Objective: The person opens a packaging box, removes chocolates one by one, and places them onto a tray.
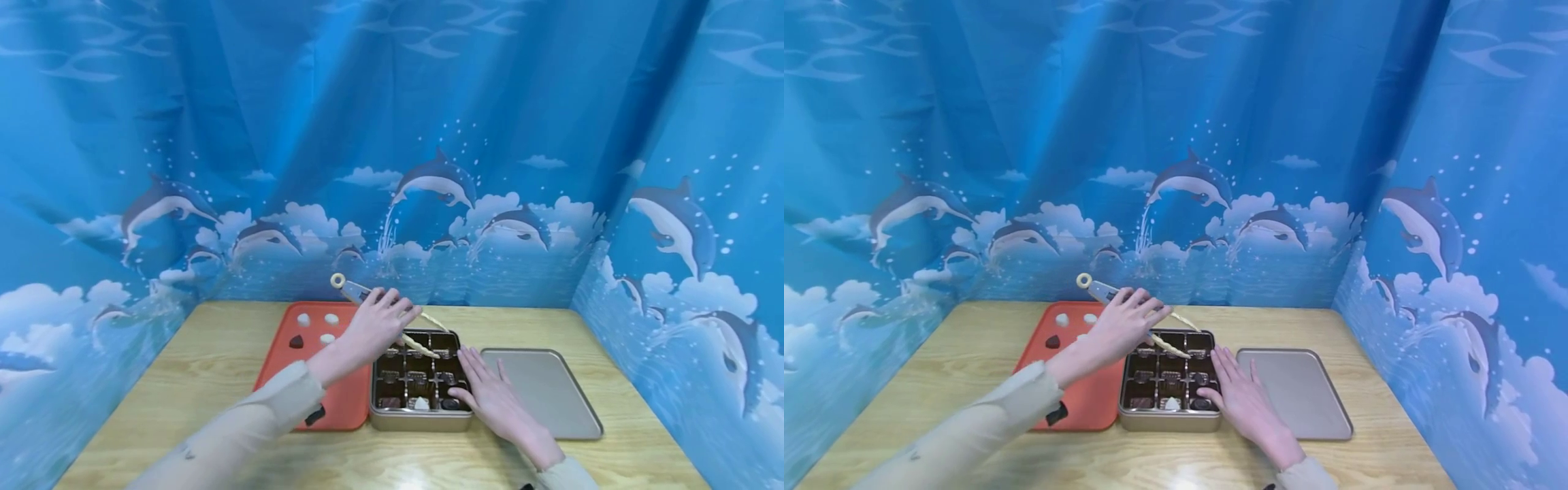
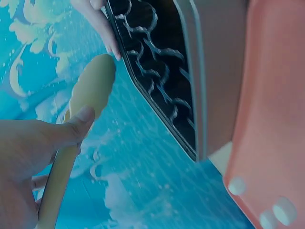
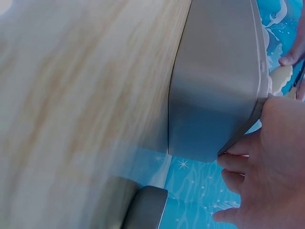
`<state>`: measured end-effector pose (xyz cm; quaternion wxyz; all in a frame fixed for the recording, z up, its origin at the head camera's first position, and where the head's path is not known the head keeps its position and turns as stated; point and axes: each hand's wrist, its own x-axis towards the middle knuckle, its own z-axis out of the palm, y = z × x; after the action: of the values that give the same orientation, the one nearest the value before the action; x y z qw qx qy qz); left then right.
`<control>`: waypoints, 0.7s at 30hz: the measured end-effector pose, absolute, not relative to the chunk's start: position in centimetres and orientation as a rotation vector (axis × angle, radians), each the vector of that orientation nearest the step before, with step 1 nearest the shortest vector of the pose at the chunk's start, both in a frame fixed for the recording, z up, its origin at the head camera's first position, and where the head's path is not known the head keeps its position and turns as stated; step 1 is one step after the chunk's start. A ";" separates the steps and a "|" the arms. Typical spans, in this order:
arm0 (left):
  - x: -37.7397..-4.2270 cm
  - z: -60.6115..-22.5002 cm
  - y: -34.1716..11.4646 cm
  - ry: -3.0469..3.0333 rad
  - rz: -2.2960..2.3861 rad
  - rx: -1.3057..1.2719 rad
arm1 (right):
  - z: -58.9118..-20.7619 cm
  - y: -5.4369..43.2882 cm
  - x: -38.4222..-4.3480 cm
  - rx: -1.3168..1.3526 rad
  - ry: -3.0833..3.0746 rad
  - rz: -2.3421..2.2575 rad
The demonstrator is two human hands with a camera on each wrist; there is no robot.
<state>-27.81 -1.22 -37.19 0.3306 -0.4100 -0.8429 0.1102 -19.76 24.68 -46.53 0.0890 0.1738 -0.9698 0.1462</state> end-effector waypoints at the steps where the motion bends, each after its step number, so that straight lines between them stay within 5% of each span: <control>1: -27.7 -37.2 -0.8 -2.191 0.297 -1.089 | -46.6 24.7 -19.8 0.515 -2.886 0.439; 21: -27.7 -36.7 6.1 -2.087 0.904 -1.311 | -46.8 24.6 -19.8 0.450 -2.891 0.398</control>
<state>-27.71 6.10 -36.75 0.2555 -0.4829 -0.7686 0.3329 -19.75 24.61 -46.76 0.0941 0.1516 -0.9748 0.1341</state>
